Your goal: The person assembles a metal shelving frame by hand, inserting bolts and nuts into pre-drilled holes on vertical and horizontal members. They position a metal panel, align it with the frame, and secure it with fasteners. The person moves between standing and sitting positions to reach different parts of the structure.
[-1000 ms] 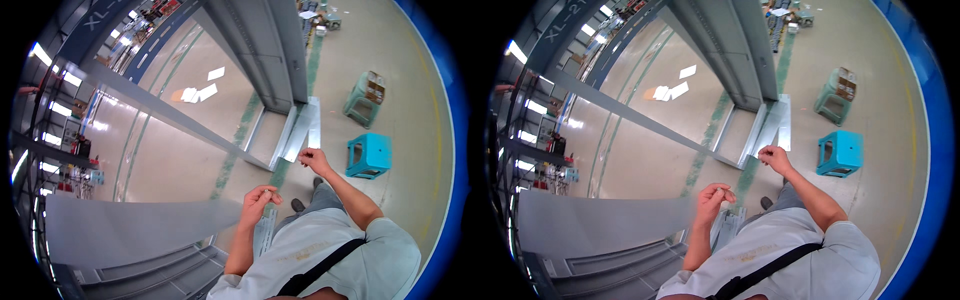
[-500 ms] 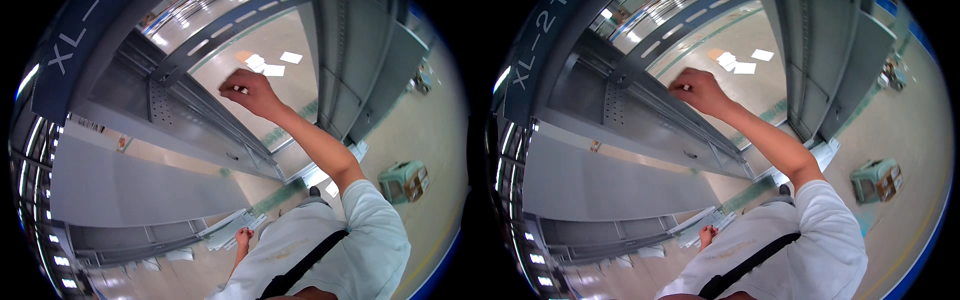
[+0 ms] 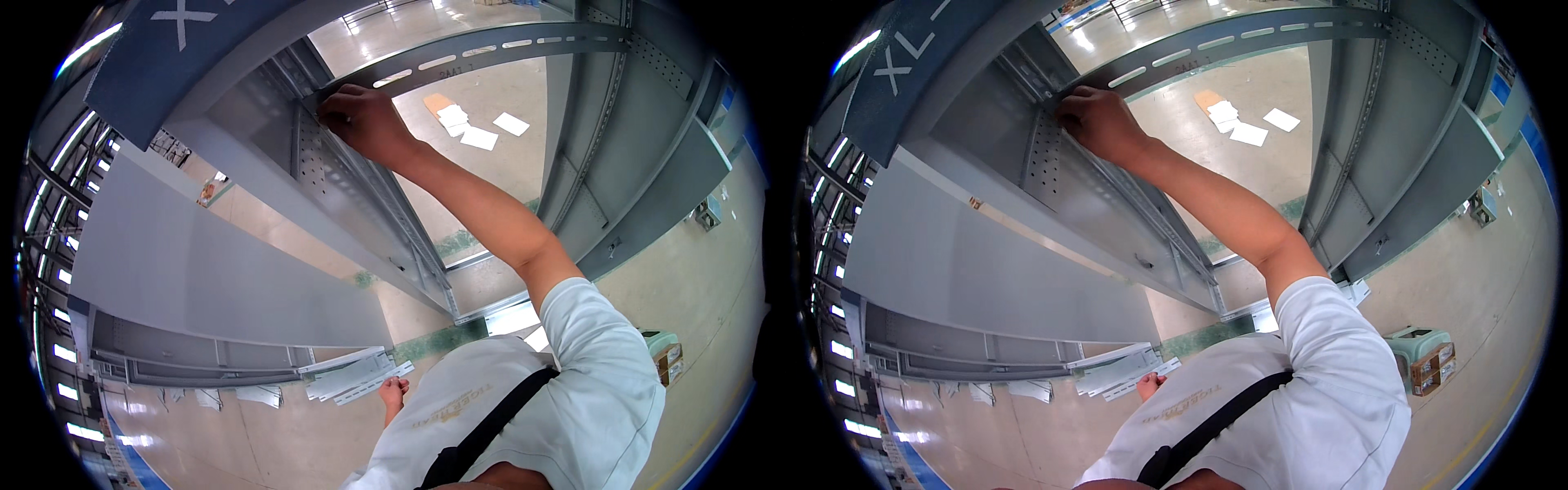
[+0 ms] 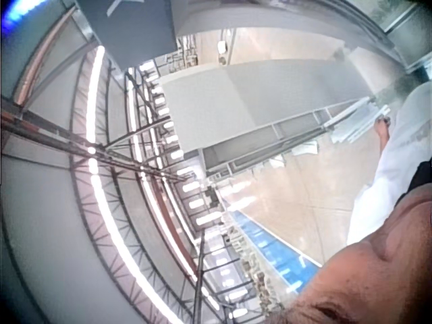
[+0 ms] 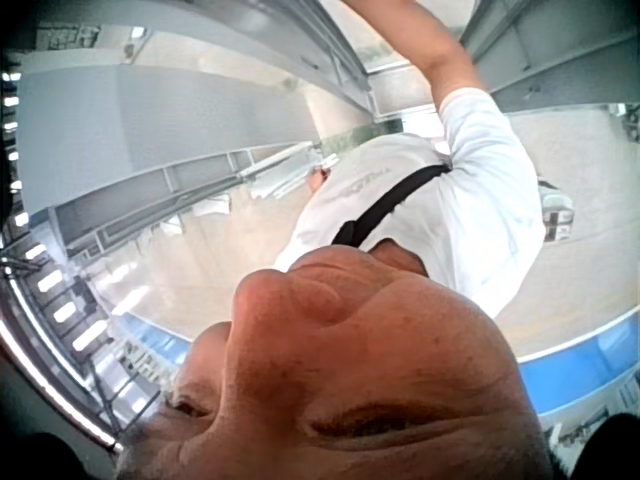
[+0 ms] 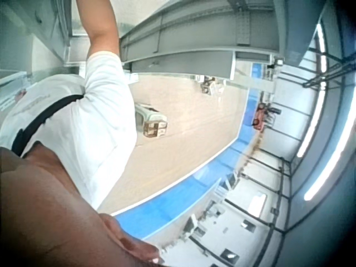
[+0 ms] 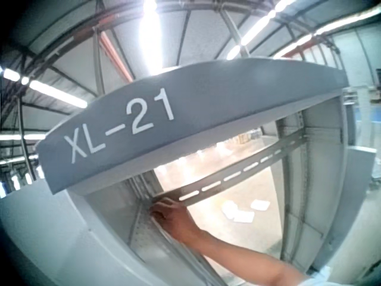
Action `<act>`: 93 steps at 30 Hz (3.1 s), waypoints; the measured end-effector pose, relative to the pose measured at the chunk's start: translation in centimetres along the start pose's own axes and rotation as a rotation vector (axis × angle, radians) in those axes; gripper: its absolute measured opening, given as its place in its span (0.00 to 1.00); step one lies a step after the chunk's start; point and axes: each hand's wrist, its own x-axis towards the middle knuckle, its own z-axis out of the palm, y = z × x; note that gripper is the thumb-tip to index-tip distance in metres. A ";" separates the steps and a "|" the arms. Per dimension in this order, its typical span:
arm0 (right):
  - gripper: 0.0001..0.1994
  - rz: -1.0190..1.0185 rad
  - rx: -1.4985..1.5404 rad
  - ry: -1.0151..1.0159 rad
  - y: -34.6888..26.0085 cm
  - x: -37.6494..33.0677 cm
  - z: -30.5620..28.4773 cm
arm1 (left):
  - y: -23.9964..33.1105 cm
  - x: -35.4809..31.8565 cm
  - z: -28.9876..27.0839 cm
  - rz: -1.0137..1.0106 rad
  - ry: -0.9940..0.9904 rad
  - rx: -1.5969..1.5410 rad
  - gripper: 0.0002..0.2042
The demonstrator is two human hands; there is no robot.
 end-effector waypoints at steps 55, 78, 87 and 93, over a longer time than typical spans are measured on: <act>0.16 0.321 0.535 -0.449 -6.8 -8.8 -14.7 | 45.5 -25.7 22.2 0.777 -0.609 -0.547 0.15; 0.15 0.293 0.519 -0.271 -6.3 -10.0 -13.2 | 45.8 -26.4 23.9 0.700 -0.677 -0.636 0.17; 0.13 0.266 0.484 -0.289 -6.1 -10.0 -13.4 | 45.8 -25.7 23.2 0.553 -0.818 -0.576 0.19; 0.12 0.297 0.555 -0.299 -5.9 -10.1 -13.3 | 46.1 -25.2 22.4 0.543 -0.942 -0.560 0.19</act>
